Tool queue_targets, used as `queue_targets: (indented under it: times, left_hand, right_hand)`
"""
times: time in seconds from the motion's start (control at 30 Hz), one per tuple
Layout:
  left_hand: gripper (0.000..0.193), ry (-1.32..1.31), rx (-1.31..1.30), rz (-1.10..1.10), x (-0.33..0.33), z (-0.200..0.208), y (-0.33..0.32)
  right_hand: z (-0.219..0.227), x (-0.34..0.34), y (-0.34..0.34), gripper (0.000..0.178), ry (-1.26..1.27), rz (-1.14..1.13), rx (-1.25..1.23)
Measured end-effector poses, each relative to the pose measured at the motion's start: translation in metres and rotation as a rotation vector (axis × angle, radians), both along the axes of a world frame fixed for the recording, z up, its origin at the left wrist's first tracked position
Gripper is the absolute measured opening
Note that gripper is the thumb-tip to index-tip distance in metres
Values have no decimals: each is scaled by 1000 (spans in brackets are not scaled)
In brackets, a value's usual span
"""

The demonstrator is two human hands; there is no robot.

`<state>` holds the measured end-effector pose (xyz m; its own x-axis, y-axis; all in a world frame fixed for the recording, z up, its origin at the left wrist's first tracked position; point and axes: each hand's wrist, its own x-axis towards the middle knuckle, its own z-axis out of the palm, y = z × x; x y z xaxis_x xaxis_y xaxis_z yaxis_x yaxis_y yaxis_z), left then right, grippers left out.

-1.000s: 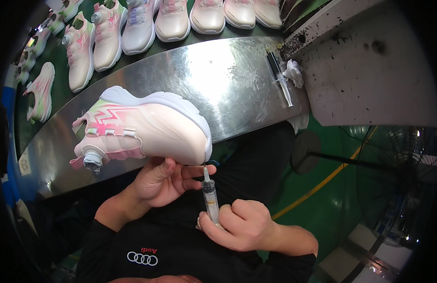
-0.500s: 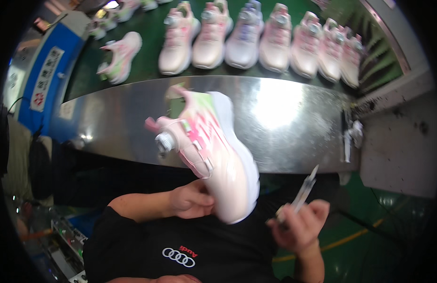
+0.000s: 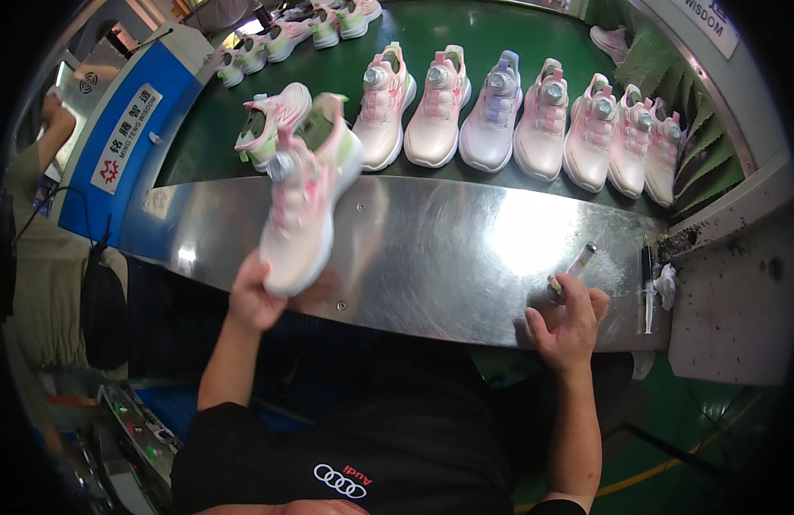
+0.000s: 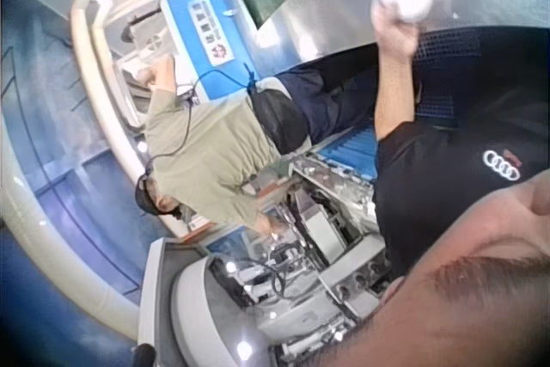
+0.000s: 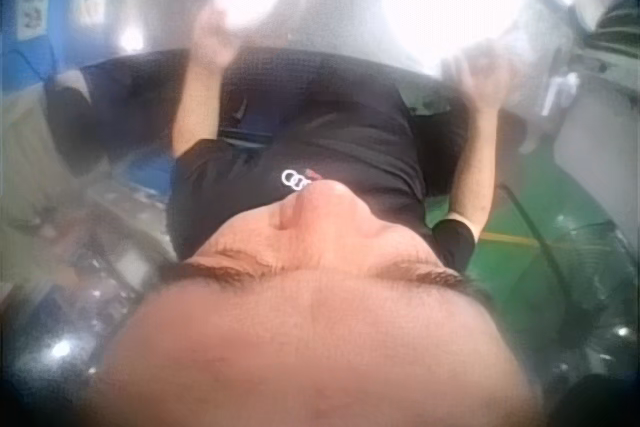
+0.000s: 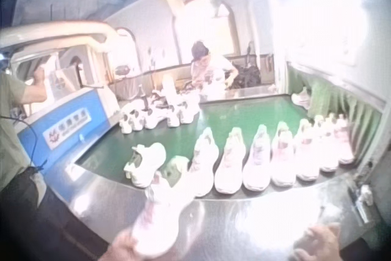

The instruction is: The person applies adhesive around the soles of shoes using a syringe, places the shoes on a conveyor belt, refills the syringe with liquid from a bottle, and wipes it with a cloth.

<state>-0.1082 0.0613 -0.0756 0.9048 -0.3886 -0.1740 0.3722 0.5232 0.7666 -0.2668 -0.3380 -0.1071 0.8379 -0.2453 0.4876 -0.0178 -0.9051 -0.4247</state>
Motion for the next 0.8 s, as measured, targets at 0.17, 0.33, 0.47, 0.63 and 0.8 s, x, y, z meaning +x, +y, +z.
queue_targets:
  times: [0.17, 0.33, 0.47, 0.63, 0.8]
  left_hand:
    - [43, -137, 196, 58, 122, 6, -3]
    - [37, -169, 248, 50, 200, -14, -46]
    - [26, -53, 338, -23, 226, -35, -42]
    - [29, -88, 592, -30, 227, -29, -43]
    - [31, -107, 629, -21, 229, -29, -43]
  right_hand:
    - [2, 2, 4, 59, 23, -12, -38]
    - [3, 1, 5, 59, 13, -36, -55]
    - [5, 2, 7, 58, 1, -35, -68]
    - [7, 4, 7, 58, -1, -44, -67]
    - [7, 5, 8, 58, 2, -42, -60]
